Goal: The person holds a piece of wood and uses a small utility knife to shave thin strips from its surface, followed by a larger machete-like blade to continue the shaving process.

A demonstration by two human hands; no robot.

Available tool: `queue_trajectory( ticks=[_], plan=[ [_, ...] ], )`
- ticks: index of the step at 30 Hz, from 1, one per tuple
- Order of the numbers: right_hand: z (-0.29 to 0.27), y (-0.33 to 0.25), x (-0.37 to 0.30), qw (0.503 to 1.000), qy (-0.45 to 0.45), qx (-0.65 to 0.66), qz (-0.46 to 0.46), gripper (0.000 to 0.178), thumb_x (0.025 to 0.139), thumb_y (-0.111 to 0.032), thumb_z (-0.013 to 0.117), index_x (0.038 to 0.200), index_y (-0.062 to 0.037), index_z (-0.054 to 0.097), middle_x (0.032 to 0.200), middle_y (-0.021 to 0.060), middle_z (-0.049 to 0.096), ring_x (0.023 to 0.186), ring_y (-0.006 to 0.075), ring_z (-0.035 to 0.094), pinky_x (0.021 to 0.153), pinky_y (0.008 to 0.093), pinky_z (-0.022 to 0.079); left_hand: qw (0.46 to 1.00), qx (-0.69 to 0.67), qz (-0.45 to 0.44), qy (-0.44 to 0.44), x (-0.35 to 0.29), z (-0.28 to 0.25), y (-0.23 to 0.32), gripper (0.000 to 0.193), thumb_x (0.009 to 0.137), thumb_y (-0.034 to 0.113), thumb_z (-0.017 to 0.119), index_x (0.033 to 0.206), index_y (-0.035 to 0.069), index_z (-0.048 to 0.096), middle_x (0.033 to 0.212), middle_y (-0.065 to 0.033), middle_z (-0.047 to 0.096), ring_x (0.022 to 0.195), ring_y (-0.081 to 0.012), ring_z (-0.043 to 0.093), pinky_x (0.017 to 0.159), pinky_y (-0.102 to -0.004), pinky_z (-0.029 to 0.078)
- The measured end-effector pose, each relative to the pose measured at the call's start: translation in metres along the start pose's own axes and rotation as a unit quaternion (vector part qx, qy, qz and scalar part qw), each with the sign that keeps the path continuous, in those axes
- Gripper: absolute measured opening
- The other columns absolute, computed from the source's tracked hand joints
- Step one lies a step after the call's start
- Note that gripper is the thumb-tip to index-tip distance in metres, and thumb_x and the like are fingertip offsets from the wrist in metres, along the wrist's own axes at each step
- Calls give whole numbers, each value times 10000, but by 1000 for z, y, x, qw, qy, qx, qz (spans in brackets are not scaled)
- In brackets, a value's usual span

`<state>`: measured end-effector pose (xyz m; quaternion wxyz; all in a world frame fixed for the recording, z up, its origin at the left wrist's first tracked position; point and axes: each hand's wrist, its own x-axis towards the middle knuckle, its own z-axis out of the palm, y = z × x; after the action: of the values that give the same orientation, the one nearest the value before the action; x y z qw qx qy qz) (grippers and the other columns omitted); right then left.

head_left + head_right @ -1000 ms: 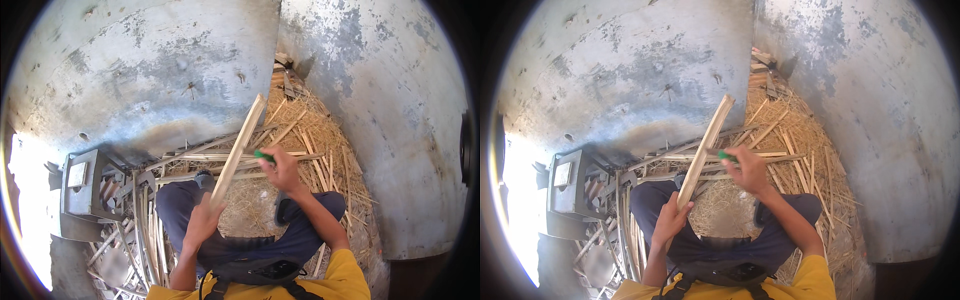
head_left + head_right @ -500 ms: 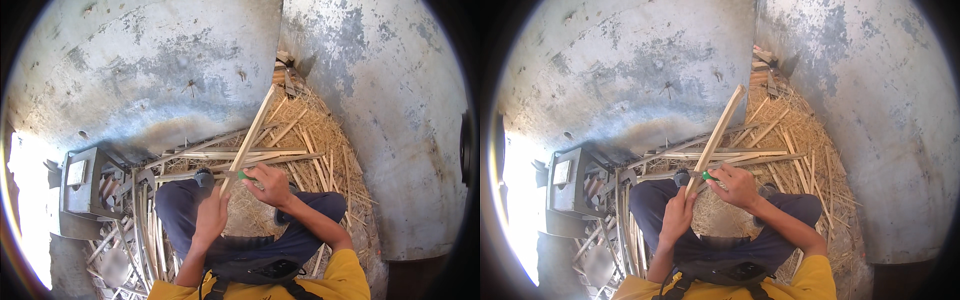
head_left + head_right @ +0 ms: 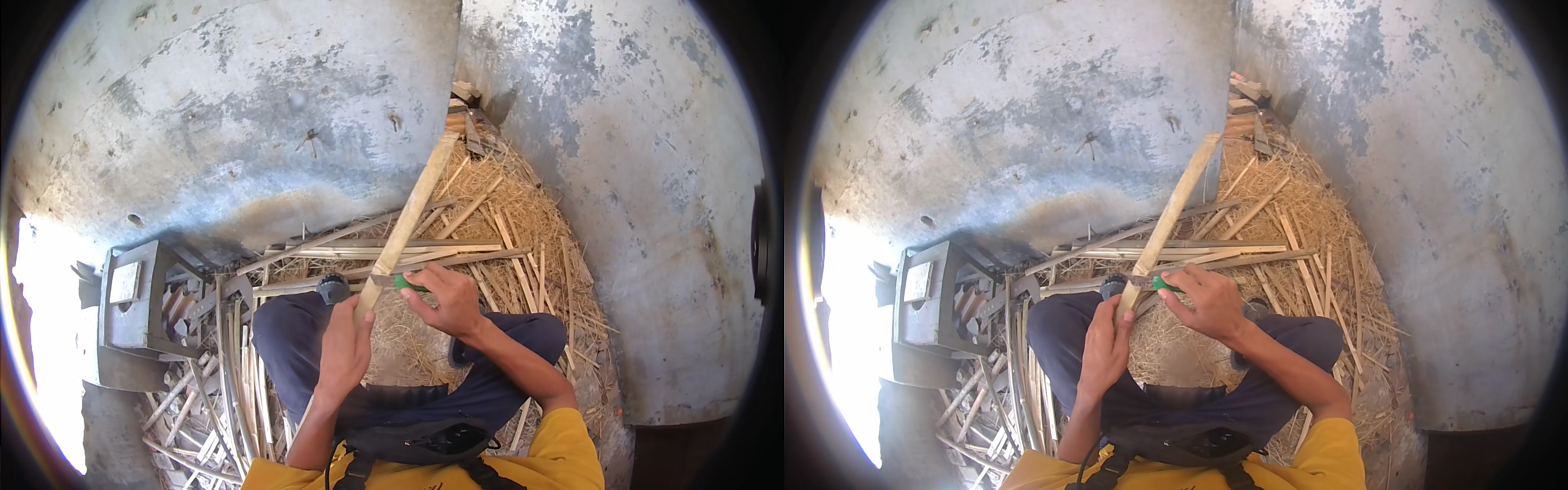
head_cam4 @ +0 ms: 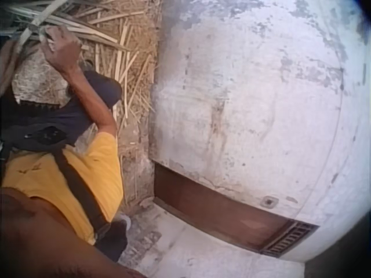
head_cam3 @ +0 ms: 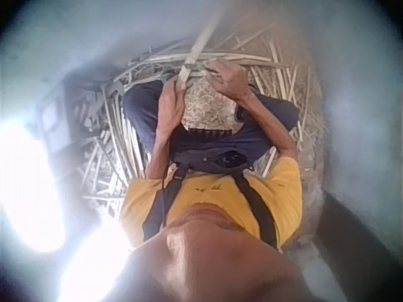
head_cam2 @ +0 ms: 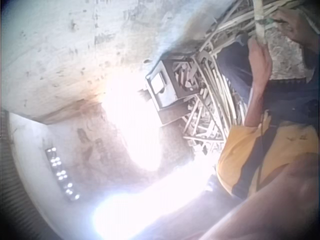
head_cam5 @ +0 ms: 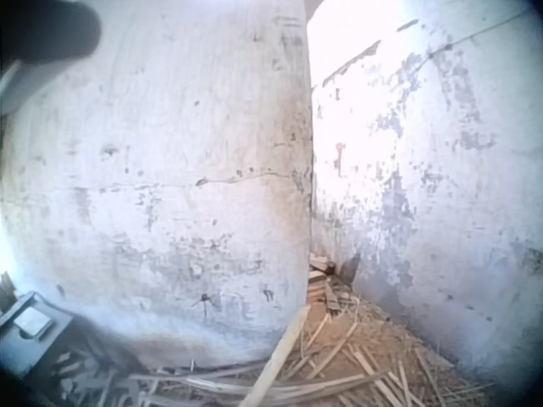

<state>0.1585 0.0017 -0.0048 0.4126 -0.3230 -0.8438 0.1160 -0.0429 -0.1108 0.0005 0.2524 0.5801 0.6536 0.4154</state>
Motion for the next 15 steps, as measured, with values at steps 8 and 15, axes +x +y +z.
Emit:
queue_trajectory(
  ticks=[8,15],
  plan=[
    [1,0,5,998,38,-2,-44,216,853,-189,853,1038,-96,791,791,60,669,616,257,651,555,376,500,1000,-2,-27,0,-2,-4,4,363,1133,260,555,1352,-29,573,1109,-256,693,1024,-430,682,914,-479,514],
    [-1,1,5,994,58,-66,-69,204,864,-246,854,1042,-168,791,781,-14,638,629,177,635,553,343,490,999,-39,-36,-15,-4,-4,6,388,1137,276,533,1380,-24,566,1151,-284,690,1077,-462,670,943,-495,504]
  ],
)
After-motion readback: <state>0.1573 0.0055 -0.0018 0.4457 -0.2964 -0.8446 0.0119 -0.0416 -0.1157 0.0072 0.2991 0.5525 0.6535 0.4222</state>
